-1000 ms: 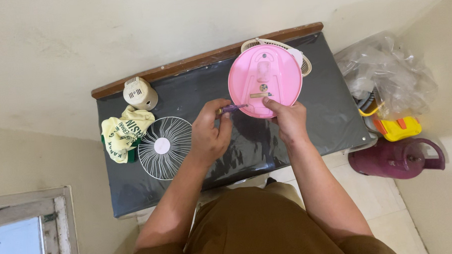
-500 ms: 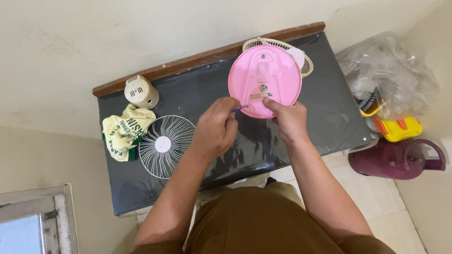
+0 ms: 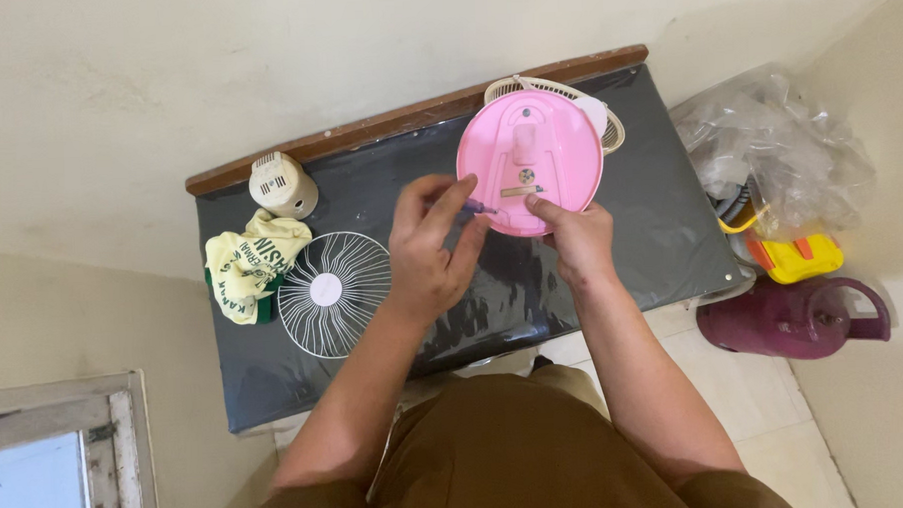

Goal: The person reassembles a small electric fan by hand, attaching the motor housing to the fan head, then securing the front grille. They finish by wiping the assembled fan with a cloth.

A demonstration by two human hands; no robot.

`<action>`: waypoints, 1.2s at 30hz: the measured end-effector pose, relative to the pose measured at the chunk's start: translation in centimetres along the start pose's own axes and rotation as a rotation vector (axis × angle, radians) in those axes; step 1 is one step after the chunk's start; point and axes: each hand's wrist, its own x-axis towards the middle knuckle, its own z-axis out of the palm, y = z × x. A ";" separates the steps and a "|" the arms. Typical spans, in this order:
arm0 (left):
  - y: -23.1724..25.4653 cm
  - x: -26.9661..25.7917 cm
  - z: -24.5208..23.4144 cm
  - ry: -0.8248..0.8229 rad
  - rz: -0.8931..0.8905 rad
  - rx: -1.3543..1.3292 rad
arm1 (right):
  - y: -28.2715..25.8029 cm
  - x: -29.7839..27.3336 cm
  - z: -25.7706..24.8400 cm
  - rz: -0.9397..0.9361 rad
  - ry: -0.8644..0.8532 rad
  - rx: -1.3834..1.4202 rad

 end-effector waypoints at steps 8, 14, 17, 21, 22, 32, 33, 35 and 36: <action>0.0 0.2 -0.3 -0.042 -0.036 -0.124 | -0.2 0.1 -0.2 0.016 -0.020 0.078; 0.0 0.5 -0.3 -0.049 -0.182 -0.001 | 0.0 0.0 -0.2 0.011 0.011 -0.026; -0.3 0.6 -0.9 -0.063 -0.073 -0.036 | 0.1 -0.3 -0.1 0.016 -0.003 0.013; -0.2 0.4 -1.1 -0.079 0.064 -0.011 | 0.1 -0.1 -0.1 -0.014 -0.019 0.028; -0.1 0.3 -1.1 -0.090 0.073 -0.031 | 0.3 -0.1 0.0 -0.007 -0.013 0.013; 0.7 0.9 -1.7 -0.401 -0.262 0.467 | 0.5 0.1 0.0 -0.014 0.005 -0.023; 0.7 0.6 -2.0 -0.350 -0.140 0.423 | 0.7 0.1 0.1 -0.015 0.002 -0.026; 0.6 0.3 -2.3 -0.248 0.106 0.329 | 0.8 0.0 0.2 -0.022 -0.008 -0.004; 0.5 0.2 -2.2 -0.261 0.075 0.314 | 0.8 0.1 0.2 -0.027 -0.011 0.007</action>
